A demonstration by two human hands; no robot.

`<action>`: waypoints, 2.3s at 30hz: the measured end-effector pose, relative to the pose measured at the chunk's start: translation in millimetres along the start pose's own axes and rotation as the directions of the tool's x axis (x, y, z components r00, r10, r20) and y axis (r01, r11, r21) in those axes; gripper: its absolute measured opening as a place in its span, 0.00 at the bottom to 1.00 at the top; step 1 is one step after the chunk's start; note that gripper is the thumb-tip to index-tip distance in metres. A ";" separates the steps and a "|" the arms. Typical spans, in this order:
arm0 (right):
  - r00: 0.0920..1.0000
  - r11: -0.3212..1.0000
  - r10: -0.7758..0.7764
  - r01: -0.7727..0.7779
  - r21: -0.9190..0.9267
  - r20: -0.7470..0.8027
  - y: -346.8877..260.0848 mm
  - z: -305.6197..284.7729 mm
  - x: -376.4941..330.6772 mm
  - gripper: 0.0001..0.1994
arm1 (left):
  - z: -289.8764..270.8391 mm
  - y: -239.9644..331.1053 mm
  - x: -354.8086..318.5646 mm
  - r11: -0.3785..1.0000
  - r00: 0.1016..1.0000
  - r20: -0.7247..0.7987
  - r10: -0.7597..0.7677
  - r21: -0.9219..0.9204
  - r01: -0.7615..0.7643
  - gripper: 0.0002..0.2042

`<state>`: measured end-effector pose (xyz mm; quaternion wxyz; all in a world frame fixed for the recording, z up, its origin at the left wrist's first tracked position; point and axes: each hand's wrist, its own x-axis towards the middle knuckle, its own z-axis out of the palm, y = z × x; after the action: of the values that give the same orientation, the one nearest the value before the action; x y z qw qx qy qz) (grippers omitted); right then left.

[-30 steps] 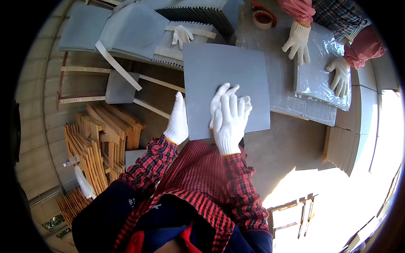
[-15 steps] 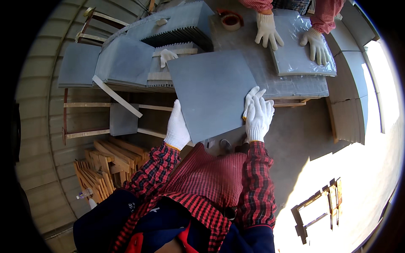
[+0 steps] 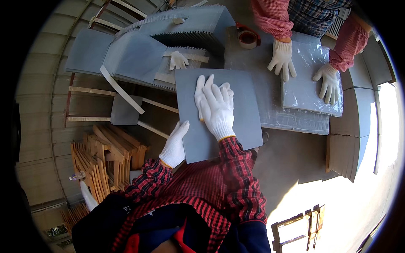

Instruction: The person picks up gray rectangular boards and wraps them with clear plastic film, then secures the film with red tape. They handle the boards one at a time, aligning edges and smoothing the wrap before taping.

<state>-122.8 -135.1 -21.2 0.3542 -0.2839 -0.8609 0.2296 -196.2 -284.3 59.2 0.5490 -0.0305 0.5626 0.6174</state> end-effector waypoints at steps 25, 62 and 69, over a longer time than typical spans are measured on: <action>0.856 0.889 0.367 -0.438 0.133 0.365 93.8 -114.5 4.8 0.28 | 154.2 23.4 -35.7 0.751 0.993 0.073 0.089 0.650 -0.116 0.29; 0.533 0.509 0.725 -0.841 0.182 0.436 99.0 -305.1 -46.9 0.18 | 86.8 -67.5 21.7 0.951 0.959 -0.115 0.260 0.204 -0.234 0.17; 0.508 0.454 0.771 -0.861 0.228 0.384 212.1 -320.9 -36.3 0.21 | 188.5 -99.4 61.0 0.917 0.914 -0.234 0.332 0.307 -0.254 0.14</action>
<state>205.3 59.2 41.5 0.1478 -0.5590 -0.5849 0.5688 -40.3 -131.2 22.3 0.3626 0.0426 0.7118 0.6001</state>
